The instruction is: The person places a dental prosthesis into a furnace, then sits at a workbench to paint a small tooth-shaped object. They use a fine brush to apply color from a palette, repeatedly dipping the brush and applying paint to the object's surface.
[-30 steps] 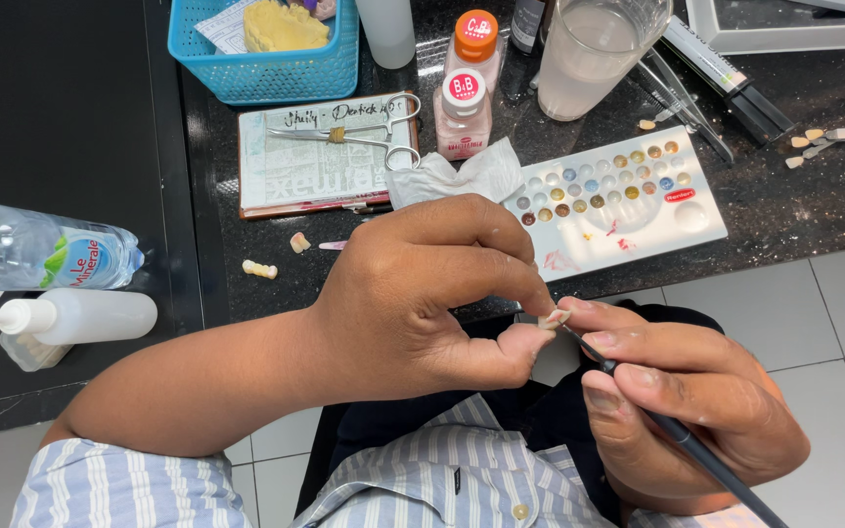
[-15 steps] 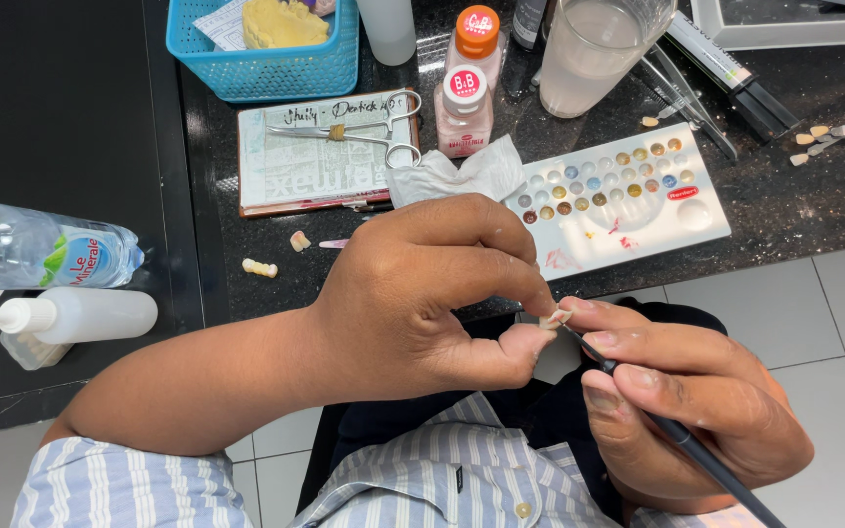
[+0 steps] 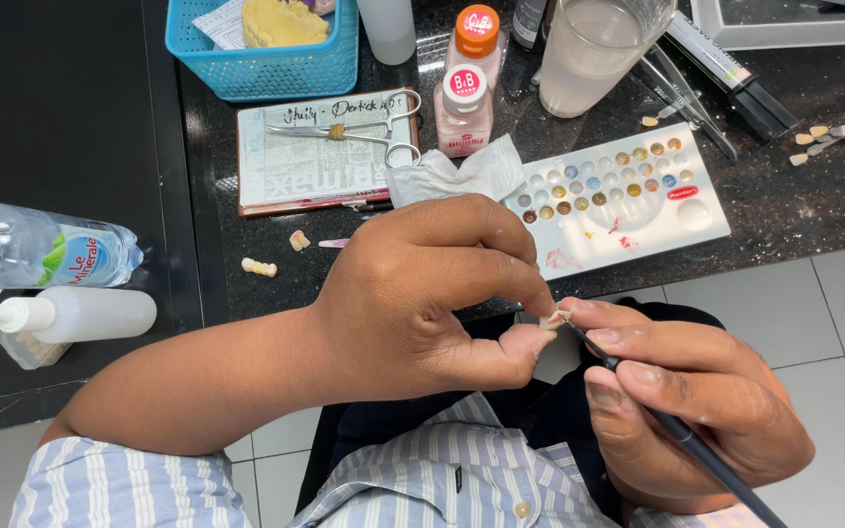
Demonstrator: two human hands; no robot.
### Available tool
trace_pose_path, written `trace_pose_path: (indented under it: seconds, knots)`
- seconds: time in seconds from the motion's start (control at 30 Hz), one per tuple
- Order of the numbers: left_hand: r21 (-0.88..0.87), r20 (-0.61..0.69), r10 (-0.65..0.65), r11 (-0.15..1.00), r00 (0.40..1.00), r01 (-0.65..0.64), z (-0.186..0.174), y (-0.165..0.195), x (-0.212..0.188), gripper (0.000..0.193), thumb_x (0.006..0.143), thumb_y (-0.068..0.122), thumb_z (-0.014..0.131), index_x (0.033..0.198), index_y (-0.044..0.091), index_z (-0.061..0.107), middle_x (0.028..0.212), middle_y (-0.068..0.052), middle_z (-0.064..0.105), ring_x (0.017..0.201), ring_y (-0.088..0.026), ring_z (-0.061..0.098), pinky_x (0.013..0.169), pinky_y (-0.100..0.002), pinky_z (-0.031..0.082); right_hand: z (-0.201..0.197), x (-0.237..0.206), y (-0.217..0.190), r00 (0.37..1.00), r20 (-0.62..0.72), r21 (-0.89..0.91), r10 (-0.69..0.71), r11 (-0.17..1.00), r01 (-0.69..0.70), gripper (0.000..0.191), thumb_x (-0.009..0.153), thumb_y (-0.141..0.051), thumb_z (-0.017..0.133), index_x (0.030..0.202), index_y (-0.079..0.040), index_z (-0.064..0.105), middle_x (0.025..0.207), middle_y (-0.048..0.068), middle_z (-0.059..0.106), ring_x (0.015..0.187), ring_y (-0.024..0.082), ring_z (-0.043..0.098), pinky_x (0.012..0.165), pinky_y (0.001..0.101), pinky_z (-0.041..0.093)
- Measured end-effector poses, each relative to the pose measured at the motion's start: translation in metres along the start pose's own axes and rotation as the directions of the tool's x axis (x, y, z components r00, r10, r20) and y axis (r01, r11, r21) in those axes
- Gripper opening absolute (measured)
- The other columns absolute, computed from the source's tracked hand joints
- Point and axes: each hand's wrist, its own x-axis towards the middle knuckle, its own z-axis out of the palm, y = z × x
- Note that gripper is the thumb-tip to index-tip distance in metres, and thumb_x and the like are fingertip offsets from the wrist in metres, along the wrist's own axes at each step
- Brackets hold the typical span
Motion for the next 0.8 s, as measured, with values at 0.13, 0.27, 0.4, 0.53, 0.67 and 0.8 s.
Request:
trace_pose_path:
  seconds: [0.13,0.27,0.4,0.53,0.67,0.8]
  knots:
    - [0.004,-0.001,0.000,1.000,1.000,0.000,0.0005,0.0001,-0.0013,0.015,0.087,0.015,0.084,0.097,0.011,0.074,0.095,-0.002,0.067,0.084,-0.011,0.070,0.069,-0.022,0.057,0.0010,-0.0001,0.0006,1.000,0.000,-0.015,-0.012,1.000,0.012,0.022,0.094,-0.002,0.075,0.107,-0.007,0.059,0.108,0.016,0.069,0.102,0.031,0.077,0.094,0.0408,0.069]
    - [0.002,0.000,0.000,1.000,1.000,0.000,0.0003,0.0000,-0.0016,0.014,0.088,0.015,0.084,0.097,0.011,0.074,0.095,-0.002,0.067,0.083,-0.011,0.070,0.069,-0.022,0.057,-0.0004,0.0022,0.0019,0.999,0.016,-0.039,-0.042,0.998,0.043,0.022,0.092,-0.002,0.075,0.105,-0.007,0.058,0.106,0.016,0.069,0.101,0.032,0.077,0.092,0.0409,0.068]
    - [0.000,0.006,0.002,1.000,1.000,-0.002,-0.0008,0.0005,-0.0009,0.015,0.088,0.016,0.084,0.098,0.011,0.074,0.096,-0.002,0.067,0.084,-0.011,0.070,0.069,-0.022,0.057,-0.0050,0.0038,0.0013,0.998,0.051,-0.041,-0.039,0.998,0.041,0.023,0.092,-0.002,0.075,0.105,-0.007,0.058,0.106,0.016,0.069,0.102,0.032,0.077,0.091,0.0392,0.068]
    - [0.001,0.005,0.007,1.000,1.000,-0.007,-0.0004,0.0018,0.0005,0.014,0.087,0.015,0.084,0.094,0.010,0.074,0.096,-0.002,0.067,0.085,-0.012,0.070,0.070,-0.023,0.057,-0.0069,0.0044,0.0032,0.996,0.069,-0.046,-0.063,0.997,0.066,0.023,0.090,-0.001,0.075,0.104,-0.006,0.057,0.105,0.016,0.069,0.105,0.034,0.077,0.090,0.0395,0.068]
    - [0.012,0.003,0.011,1.000,1.000,-0.011,-0.0006,0.0029,0.0015,0.016,0.082,0.012,0.084,0.093,0.009,0.073,0.095,-0.004,0.066,0.084,-0.015,0.069,0.070,-0.026,0.056,-0.0082,0.0052,0.0045,0.992,0.093,-0.060,-0.082,0.994,0.088,0.023,0.088,-0.001,0.075,0.103,-0.006,0.058,0.104,0.017,0.069,0.104,0.035,0.077,0.091,0.0410,0.068]
    - [0.017,0.004,0.009,1.000,1.000,-0.009,-0.0010,0.0040,0.0028,0.017,0.087,0.014,0.086,0.099,0.012,0.074,0.097,-0.002,0.066,0.085,-0.012,0.070,0.070,-0.023,0.056,-0.0079,0.0051,0.0049,0.994,0.082,-0.056,-0.074,0.995,0.079,0.023,0.089,-0.003,0.075,0.103,-0.006,0.058,0.105,0.017,0.069,0.105,0.034,0.077,0.090,0.0406,0.068]
